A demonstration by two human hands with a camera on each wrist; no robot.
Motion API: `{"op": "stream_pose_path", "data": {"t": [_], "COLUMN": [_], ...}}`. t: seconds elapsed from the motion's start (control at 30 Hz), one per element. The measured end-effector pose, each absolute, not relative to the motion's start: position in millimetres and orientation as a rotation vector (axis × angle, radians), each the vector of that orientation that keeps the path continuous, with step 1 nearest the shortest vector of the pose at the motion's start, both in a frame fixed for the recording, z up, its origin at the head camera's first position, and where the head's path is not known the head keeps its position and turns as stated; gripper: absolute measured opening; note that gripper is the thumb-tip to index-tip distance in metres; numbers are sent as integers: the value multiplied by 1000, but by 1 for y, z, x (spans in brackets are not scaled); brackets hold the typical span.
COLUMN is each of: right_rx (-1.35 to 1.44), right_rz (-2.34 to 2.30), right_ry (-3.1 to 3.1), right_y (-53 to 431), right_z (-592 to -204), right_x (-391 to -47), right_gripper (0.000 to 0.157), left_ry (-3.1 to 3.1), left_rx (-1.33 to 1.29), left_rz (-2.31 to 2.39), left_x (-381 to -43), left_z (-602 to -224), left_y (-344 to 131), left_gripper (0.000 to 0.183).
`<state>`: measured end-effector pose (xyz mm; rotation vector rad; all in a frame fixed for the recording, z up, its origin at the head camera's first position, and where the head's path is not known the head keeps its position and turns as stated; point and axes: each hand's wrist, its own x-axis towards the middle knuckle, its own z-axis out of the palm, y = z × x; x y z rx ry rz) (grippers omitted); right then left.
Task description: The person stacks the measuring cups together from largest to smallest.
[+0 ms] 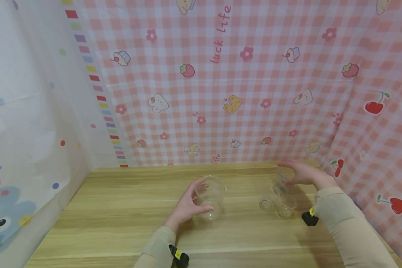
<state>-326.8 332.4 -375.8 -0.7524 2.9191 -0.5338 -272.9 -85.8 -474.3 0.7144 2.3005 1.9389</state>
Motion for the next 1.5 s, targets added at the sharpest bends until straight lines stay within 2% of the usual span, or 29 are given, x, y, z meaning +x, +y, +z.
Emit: {"op": "stream_pose_path", "data": {"t": [0.63, 0.93, 1.5], "right_rx": [-721, -656, -656], "right_rz": [-427, -389, -383], "right_ry": [2956, 2995, 3090], "right_y": [331, 333, 337], "right_z": [-373, -373, -352], "right_x": [-324, -323, -319], "right_gripper": [65, 67, 63], "left_ry": [2302, 2300, 2315], "left_rx": [698, 703, 713], "left_rz": [1927, 1931, 1939], "left_x": [-271, -272, -274], "left_z": [-474, -477, -475], "left_y": [-85, -85, -84], "left_gripper": [91, 90, 91]}}
